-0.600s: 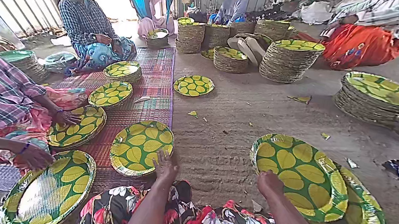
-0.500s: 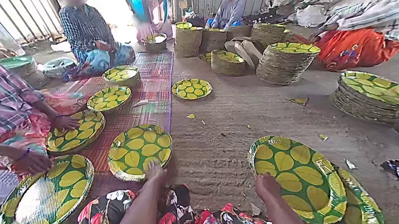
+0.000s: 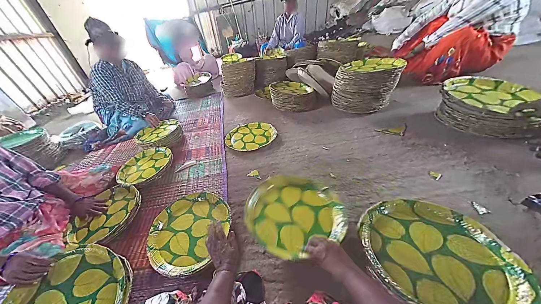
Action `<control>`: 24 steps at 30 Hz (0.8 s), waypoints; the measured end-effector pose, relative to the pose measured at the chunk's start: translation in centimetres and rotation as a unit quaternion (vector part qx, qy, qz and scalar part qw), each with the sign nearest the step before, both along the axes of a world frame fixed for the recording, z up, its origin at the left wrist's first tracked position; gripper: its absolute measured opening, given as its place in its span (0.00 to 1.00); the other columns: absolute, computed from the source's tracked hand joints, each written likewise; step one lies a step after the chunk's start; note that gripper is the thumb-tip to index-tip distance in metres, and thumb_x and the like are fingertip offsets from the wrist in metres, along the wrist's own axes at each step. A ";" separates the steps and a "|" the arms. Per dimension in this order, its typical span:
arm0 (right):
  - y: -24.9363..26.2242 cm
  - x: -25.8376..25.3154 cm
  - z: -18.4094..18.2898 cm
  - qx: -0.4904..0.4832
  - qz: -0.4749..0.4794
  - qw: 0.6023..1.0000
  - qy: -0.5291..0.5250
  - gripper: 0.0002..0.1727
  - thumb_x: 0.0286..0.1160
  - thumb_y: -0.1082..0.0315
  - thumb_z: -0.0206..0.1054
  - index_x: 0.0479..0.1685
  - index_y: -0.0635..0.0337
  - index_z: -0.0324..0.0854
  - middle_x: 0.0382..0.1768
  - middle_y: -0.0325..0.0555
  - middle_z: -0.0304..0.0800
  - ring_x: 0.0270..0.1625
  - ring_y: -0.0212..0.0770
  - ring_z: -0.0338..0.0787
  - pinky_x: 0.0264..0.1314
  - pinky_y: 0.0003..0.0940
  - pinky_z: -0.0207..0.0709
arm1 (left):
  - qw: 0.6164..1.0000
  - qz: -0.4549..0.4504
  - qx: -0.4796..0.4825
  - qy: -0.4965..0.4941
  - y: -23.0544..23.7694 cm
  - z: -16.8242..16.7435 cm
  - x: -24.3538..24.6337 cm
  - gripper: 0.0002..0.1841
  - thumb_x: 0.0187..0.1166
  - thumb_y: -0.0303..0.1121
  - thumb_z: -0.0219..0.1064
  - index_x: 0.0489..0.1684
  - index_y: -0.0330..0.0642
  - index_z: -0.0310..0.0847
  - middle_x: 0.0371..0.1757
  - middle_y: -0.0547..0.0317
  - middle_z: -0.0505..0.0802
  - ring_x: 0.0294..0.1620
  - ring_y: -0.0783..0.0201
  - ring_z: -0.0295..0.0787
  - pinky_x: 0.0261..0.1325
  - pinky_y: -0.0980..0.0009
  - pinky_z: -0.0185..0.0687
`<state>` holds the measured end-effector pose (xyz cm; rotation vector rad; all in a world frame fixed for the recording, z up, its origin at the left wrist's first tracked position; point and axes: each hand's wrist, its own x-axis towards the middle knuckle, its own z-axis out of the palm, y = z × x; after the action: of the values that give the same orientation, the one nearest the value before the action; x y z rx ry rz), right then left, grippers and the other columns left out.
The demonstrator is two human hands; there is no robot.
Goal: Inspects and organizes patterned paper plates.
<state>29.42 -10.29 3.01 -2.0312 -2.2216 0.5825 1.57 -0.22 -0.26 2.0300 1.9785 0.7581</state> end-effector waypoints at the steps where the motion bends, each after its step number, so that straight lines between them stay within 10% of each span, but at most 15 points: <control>1: -0.3 -0.5 -0.3 -0.077 0.027 0.997 -0.015 0.20 0.83 0.76 0.59 0.70 0.56 0.86 0.73 0.61 0.84 0.79 0.64 0.78 0.82 0.65 0.66 | 0.998 -0.055 0.005 0.030 -0.6 0.3 1.0 0.30 0.92 0.37 0.49 0.89 0.28 0.58 0.92 0.29 0.59 0.95 0.36 0.50 0.94 0.42 0.42; 3: -0.5 -0.9 0.0 -0.175 0.031 0.983 -0.041 0.19 0.82 0.71 0.62 0.69 0.55 0.86 0.72 0.61 0.85 0.77 0.65 0.80 0.80 0.70 0.66 | 0.974 -0.181 -0.056 0.124 -1.6 0.0 2.5 0.27 0.91 0.37 0.53 0.87 0.35 0.66 0.91 0.33 0.64 0.93 0.37 0.56 0.92 0.42 0.51; 9: -0.4 2.6 1.3 -0.022 -0.311 0.950 0.001 0.40 0.83 0.63 0.68 0.90 0.71 0.56 0.88 0.72 0.59 0.92 0.71 0.55 0.87 0.78 0.45 | 0.886 -0.302 -0.260 0.236 -4.1 -3.4 3.3 0.33 0.94 0.47 0.48 0.97 0.46 0.48 0.98 0.48 0.49 0.99 0.49 0.34 0.94 0.36 0.22; 13: -0.4 3.9 0.5 -0.122 -0.410 0.903 -0.039 0.22 0.85 0.72 0.59 0.73 0.78 0.74 0.76 0.74 0.75 0.80 0.69 0.76 0.73 0.65 0.73 | 0.880 -0.294 -0.278 0.249 -3.6 -2.8 3.5 0.35 0.92 0.49 0.51 0.97 0.48 0.48 0.98 0.49 0.49 0.99 0.48 0.36 0.94 0.36 0.26; 19: -0.5 5.7 0.4 -0.128 -0.444 0.887 -0.014 0.31 0.88 0.53 0.61 0.74 0.73 0.76 0.78 0.69 0.76 0.81 0.65 0.77 0.76 0.62 0.73 | 0.875 -0.303 -0.284 0.250 -3.3 -2.0 3.6 0.37 0.90 0.52 0.56 0.96 0.51 0.50 0.98 0.54 0.52 0.99 0.52 0.38 0.94 0.38 0.29; 24: -0.7 4.7 0.7 -0.143 -0.421 0.894 -0.058 0.21 0.81 0.72 0.65 0.68 0.77 0.78 0.74 0.69 0.79 0.79 0.65 0.79 0.74 0.62 0.75 | 0.875 -0.309 -0.287 0.237 -3.4 -1.7 3.6 0.38 0.88 0.52 0.60 0.96 0.49 0.53 0.98 0.54 0.54 0.99 0.50 0.41 0.94 0.37 0.31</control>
<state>34.12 -10.99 3.74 -2.9098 -1.0954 0.6981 5.18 -3.62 -1.94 2.3397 1.3165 -0.4519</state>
